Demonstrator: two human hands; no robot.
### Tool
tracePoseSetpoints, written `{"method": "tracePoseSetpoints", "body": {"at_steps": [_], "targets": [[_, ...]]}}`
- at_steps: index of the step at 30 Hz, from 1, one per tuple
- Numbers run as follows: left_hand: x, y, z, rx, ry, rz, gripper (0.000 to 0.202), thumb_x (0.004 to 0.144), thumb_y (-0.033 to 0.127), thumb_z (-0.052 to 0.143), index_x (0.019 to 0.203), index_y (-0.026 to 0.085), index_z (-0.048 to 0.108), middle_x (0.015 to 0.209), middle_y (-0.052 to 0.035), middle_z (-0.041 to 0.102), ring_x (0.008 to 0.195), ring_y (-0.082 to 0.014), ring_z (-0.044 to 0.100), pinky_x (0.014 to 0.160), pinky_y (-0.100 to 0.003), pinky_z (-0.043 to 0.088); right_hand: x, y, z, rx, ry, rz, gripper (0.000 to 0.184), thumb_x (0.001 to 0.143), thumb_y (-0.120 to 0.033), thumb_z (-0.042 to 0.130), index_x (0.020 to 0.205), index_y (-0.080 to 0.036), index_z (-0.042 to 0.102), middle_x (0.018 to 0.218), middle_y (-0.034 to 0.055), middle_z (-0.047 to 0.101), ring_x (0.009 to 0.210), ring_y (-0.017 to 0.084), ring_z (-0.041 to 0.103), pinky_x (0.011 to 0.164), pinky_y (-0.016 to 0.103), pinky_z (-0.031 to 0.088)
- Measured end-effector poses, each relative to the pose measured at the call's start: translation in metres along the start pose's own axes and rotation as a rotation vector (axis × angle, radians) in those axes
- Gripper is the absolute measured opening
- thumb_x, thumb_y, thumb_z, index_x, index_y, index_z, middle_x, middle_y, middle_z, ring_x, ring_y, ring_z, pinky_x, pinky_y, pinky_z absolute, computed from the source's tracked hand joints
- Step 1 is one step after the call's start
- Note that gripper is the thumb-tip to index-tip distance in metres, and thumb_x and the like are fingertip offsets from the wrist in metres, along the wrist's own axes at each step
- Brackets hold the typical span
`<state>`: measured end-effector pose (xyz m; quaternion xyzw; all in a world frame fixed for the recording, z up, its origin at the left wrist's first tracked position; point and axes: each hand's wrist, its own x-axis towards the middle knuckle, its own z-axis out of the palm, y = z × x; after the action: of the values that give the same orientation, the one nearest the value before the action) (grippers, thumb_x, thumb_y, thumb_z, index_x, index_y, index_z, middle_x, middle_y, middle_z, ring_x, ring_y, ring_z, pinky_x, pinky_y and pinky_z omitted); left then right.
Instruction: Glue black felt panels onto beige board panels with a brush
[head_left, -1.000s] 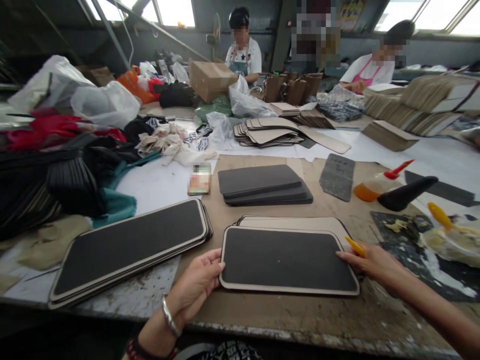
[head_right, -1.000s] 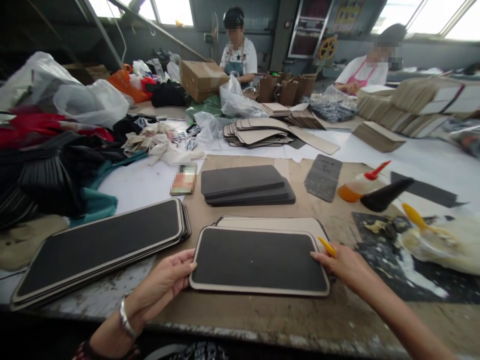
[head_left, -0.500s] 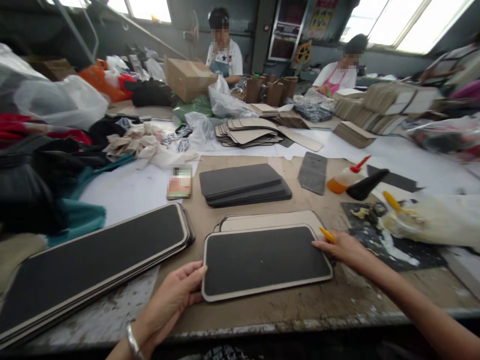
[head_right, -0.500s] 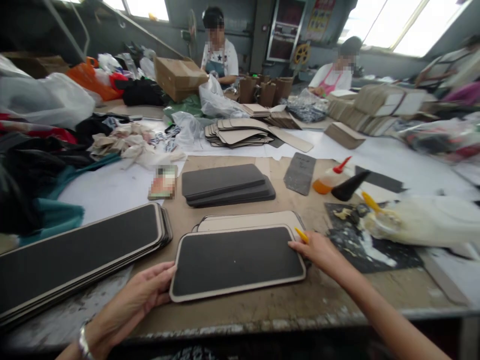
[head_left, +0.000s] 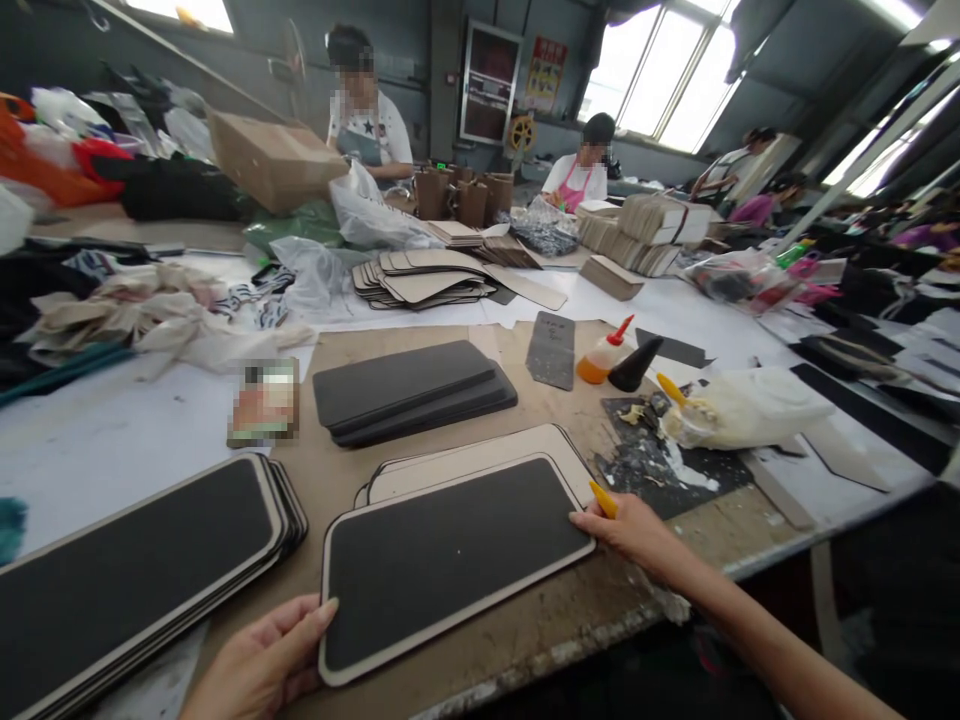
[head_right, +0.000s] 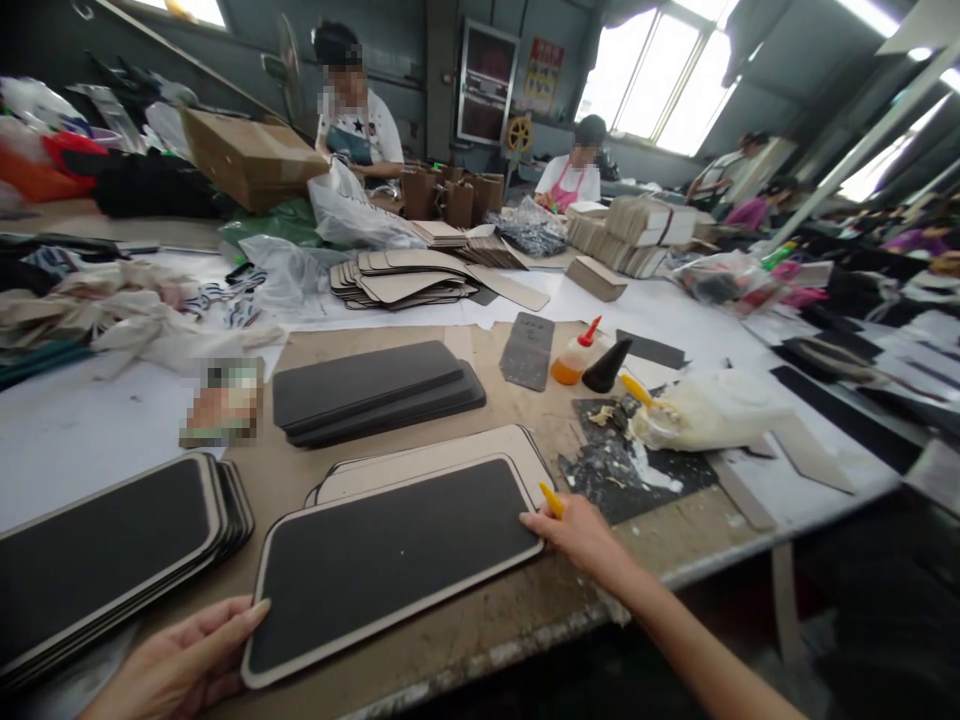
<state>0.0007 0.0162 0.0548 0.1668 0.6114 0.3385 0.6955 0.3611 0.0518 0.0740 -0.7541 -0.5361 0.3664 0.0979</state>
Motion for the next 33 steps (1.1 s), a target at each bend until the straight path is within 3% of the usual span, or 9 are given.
{"method": "tracePoseSetpoints", "body": {"at_steps": [3,7,12,20,24,27,33], "targets": [[-0.001,0.001,-0.008,0.008,-0.005,-0.022,0.043,0.04,0.043,0.085,0.069,0.015,0.069,0.062,-0.0018,0.068,0.057,-0.0135,0.062,0.054,-0.02,0.053,-0.005,0.003,0.008,0.185,-0.046,0.032,0.029,0.072,-0.042,0.055,0.055,-0.02,0.044,0.044,-0.0058,0.044,0.04,0.009,0.039,0.041,0.02,0.029],[0.0,0.002,-0.018,0.013,-0.05,-0.09,0.041,0.043,0.039,0.086,0.073,0.015,0.071,0.069,-0.0037,0.071,0.061,-0.0153,0.064,0.061,-0.024,0.055,-0.01,0.005,0.017,0.27,-0.079,0.095,0.027,0.07,-0.037,0.058,0.054,-0.019,0.044,0.042,-0.0067,0.043,0.037,0.006,0.035,0.038,0.019,0.027],[0.004,0.003,-0.021,0.024,-0.016,-0.139,0.044,0.035,0.035,0.088,0.069,0.015,0.07,0.067,-0.0041,0.071,0.059,-0.0163,0.063,0.056,-0.023,0.055,-0.011,0.001,0.019,0.27,-0.053,0.149,0.024,0.073,-0.028,0.056,0.055,-0.019,0.045,0.04,-0.0066,0.044,0.035,0.006,0.035,0.038,0.018,0.027],[0.005,-0.002,-0.019,-0.003,0.006,-0.115,0.044,0.032,0.038,0.088,0.065,0.016,0.069,0.063,-0.0033,0.07,0.056,-0.0164,0.063,0.056,-0.023,0.055,-0.012,-0.005,0.017,0.164,-0.036,0.148,0.024,0.076,-0.027,0.053,0.054,-0.019,0.046,0.042,-0.0055,0.046,0.036,0.007,0.038,0.039,0.019,0.029],[0.001,0.003,-0.016,0.034,-0.02,-0.065,0.041,0.041,0.041,0.085,0.07,0.015,0.07,0.067,-0.0032,0.07,0.06,-0.0147,0.063,0.061,-0.022,0.053,-0.011,-0.005,0.015,0.115,-0.05,0.086,0.026,0.073,-0.034,0.053,0.052,-0.019,0.046,0.044,-0.0036,0.047,0.039,0.008,0.039,0.041,0.02,0.029],[-0.006,0.007,-0.011,0.068,-0.074,0.002,0.04,0.049,0.045,0.081,0.07,0.014,0.069,0.067,-0.0036,0.069,0.061,-0.0123,0.06,0.06,-0.02,0.051,-0.009,0.002,0.015,0.097,-0.061,0.038,0.033,0.067,-0.047,0.053,0.05,-0.02,0.045,0.044,-0.0026,0.046,0.04,0.009,0.038,0.04,0.021,0.028],[-0.01,0.009,-0.008,0.05,-0.039,0.071,0.042,0.048,0.048,0.08,0.061,0.013,0.062,0.056,-0.0002,0.062,0.052,-0.0087,0.054,0.052,-0.02,0.047,0.005,0.027,0.02,0.046,-0.1,0.02,0.047,0.06,-0.067,0.049,0.048,-0.021,0.044,0.043,-0.0015,0.044,0.04,0.01,0.037,0.04,0.023,0.029]]}}
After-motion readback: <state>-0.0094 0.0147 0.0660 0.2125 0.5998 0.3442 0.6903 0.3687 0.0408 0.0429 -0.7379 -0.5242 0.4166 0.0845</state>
